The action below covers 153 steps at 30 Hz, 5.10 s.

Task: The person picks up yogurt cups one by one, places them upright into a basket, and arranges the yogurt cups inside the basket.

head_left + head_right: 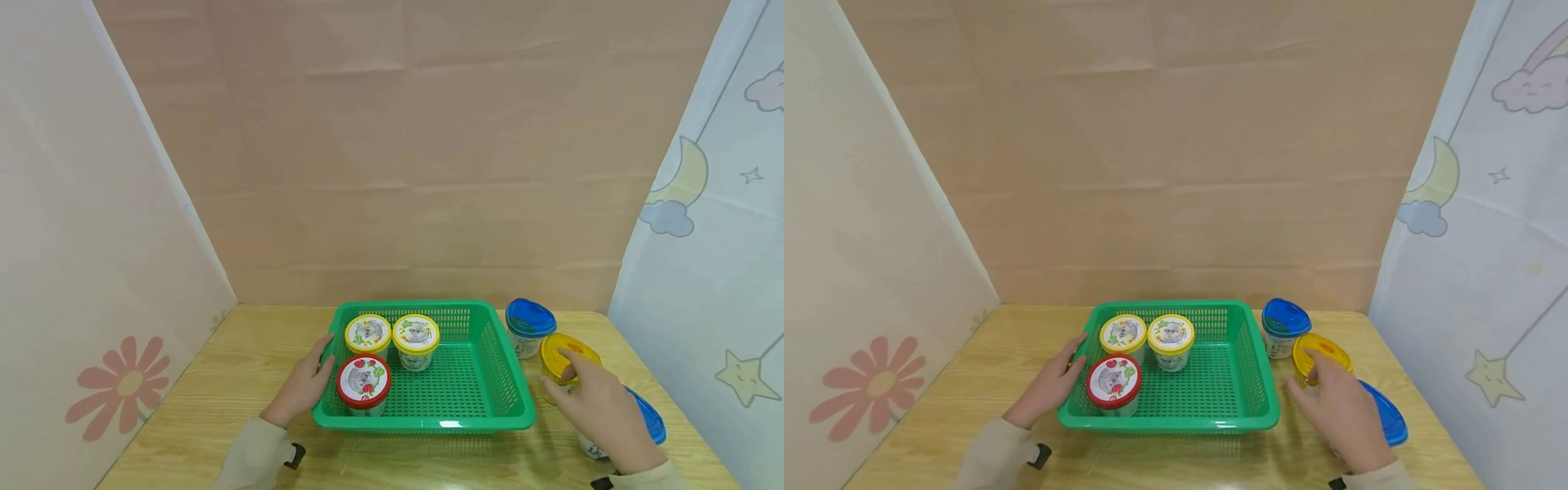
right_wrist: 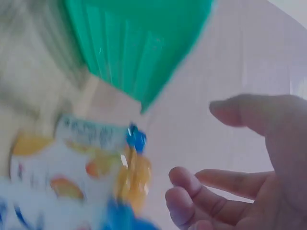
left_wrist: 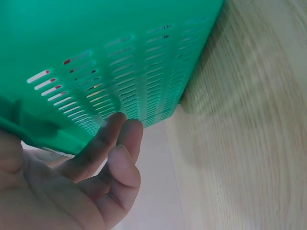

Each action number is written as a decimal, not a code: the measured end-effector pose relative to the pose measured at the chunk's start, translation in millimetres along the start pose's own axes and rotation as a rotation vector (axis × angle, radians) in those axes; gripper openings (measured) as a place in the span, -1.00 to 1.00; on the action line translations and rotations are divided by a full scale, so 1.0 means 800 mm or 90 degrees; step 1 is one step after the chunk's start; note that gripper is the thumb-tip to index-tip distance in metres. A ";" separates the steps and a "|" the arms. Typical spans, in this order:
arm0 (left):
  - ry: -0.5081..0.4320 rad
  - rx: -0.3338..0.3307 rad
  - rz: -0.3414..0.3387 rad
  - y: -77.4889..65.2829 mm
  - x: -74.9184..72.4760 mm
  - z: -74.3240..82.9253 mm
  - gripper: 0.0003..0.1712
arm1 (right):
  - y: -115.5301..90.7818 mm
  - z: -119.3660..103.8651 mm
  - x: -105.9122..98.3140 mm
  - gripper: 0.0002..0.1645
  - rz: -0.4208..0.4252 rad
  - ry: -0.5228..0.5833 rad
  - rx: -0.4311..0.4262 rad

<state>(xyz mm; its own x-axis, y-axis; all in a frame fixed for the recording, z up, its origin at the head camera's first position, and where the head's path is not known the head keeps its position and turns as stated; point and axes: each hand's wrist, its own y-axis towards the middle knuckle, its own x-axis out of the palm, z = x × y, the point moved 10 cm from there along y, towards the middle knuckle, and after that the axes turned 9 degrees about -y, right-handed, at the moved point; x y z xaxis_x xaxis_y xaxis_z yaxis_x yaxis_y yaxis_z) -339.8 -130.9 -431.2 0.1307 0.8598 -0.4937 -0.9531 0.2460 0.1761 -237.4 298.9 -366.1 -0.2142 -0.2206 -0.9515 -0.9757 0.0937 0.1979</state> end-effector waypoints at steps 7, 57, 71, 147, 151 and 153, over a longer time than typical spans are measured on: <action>-0.016 -0.005 -0.005 0.000 0.000 -0.002 -0.40 | 0.002 0.048 -0.026 0.22 0.017 -0.081 0.009; -0.072 -0.058 -0.017 0.009 0.003 -0.028 -0.32 | 0.011 0.117 -0.012 0.16 -0.164 -0.115 0.016; -0.078 -0.062 -0.020 0.010 0.002 -0.024 -0.32 | 0.015 0.081 -0.062 0.12 -0.094 -0.121 -0.004; -0.127 -0.077 0.021 0.001 0.001 -0.032 -0.47 | 0.098 -0.226 0.029 -0.02 -0.128 -0.035 -0.277; -0.130 -0.078 0.020 -0.001 0.002 -0.029 -0.47 | 0.098 -0.235 0.040 -0.02 -0.146 -0.035 -0.280; -0.132 -0.074 0.021 -0.001 0.001 -0.026 -0.47 | 0.098 -0.238 0.045 -0.03 -0.152 -0.035 -0.285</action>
<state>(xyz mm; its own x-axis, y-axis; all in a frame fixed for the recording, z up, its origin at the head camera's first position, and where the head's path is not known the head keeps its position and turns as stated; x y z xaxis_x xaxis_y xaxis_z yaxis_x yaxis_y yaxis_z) -344.3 -139.5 -449.8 0.1411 0.9427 -0.3023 -0.9813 0.1736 0.0833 -330.1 113.3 -340.1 0.0077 -0.1320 -0.9912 -0.9237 -0.3807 0.0435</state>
